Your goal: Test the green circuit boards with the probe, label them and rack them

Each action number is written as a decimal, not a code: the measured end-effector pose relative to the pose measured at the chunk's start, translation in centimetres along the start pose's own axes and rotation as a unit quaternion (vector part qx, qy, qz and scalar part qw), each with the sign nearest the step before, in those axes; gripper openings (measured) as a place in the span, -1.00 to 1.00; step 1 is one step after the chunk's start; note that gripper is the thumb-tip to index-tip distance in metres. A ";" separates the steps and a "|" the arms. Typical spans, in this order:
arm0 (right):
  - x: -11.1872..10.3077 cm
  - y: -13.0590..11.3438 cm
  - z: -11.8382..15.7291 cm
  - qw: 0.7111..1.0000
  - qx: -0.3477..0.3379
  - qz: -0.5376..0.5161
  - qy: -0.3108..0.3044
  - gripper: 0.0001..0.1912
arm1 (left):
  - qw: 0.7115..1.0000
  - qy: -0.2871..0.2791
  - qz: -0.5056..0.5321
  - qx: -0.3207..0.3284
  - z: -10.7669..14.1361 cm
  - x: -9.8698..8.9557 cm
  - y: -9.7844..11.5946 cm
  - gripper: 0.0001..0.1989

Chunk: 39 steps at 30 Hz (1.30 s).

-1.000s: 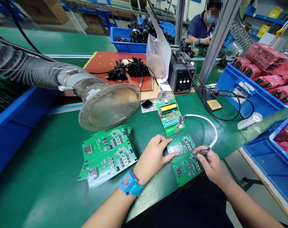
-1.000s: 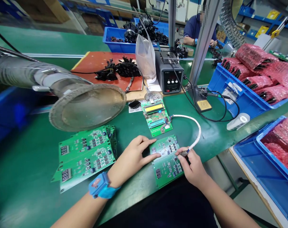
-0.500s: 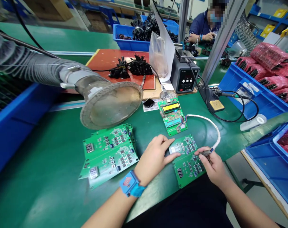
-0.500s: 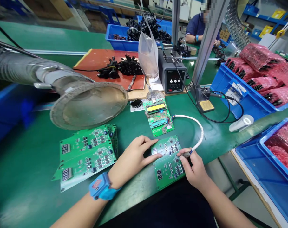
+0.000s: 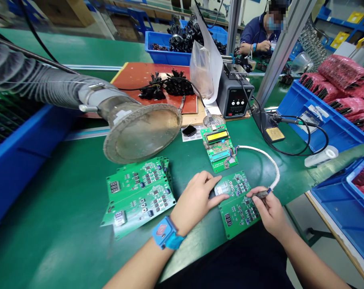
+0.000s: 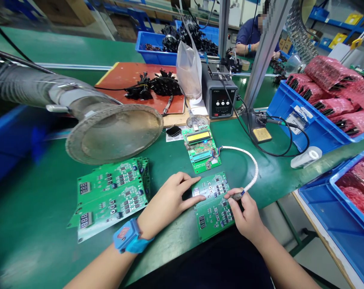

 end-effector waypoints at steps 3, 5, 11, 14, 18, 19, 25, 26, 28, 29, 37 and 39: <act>0.0 0.1 0.0 1.000 0.000 -0.002 0.002 -0.84 | 1.000 -0.006 0.002 -0.004 0.0 0.0 0.0 -0.53; 0.0 0.1 0.0 1.000 0.002 0.000 0.002 -0.84 | 1.000 -0.004 0.005 -0.004 0.0 -0.1 0.1 -0.53; 0.0 0.1 0.0 1.000 0.001 0.000 0.006 -0.85 | 1.000 0.005 0.014 -0.003 0.0 0.0 0.0 -0.55; 0.1 0.2 0.0 1.000 -0.002 -0.003 0.006 -0.85 | 1.000 0.003 0.014 -0.004 0.0 0.0 0.0 -0.54; 0.1 0.3 0.0 1.000 -0.005 -0.005 0.007 -0.85 | 1.000 -0.001 0.007 -0.003 0.0 0.0 0.0 -0.54; 0.1 0.3 0.0 1.000 -0.004 -0.005 0.007 -0.85 | 1.000 -0.001 0.005 -0.003 0.0 0.0 0.1 -0.54; 0.1 0.4 0.0 1.000 -0.002 -0.009 0.010 -0.85 | 1.000 -0.009 -0.002 -0.007 0.0 0.0 0.1 -0.52; 0.2 0.4 0.0 1.000 -0.002 -0.012 0.012 -0.85 | 1.000 -0.008 -0.002 -0.007 0.0 0.0 0.1 -0.52; 0.2 0.5 0.0 1.000 0.000 -0.017 0.015 -0.86 | 1.000 -0.007 -0.001 -0.005 0.0 0.0 0.1 -0.53; 0.2 0.5 0.0 1.000 0.001 -0.020 0.016 -0.85 | 1.000 -0.006 -0.001 -0.004 0.0 0.0 0.1 -0.53; 0.1 1.0 0.1 0.988 0.045 -0.141 0.048 -0.87 | 0.995 0.045 0.086 0.007 0.0 -0.4 0.8 -0.62; -0.1 1.6 0.0 0.971 0.071 -0.213 0.088 -0.88 | 0.987 0.049 0.145 -0.043 0.0 -0.6 1.2 -0.63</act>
Point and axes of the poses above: each hand's wrist, its own z-axis away from the middle knuckle, its own x-axis out of the palm, y = z × x, the point moved 3 cm from there along -z, towards the middle knuckle, and after that the axes turned 10 degrees about z, right-handed, at the moved point
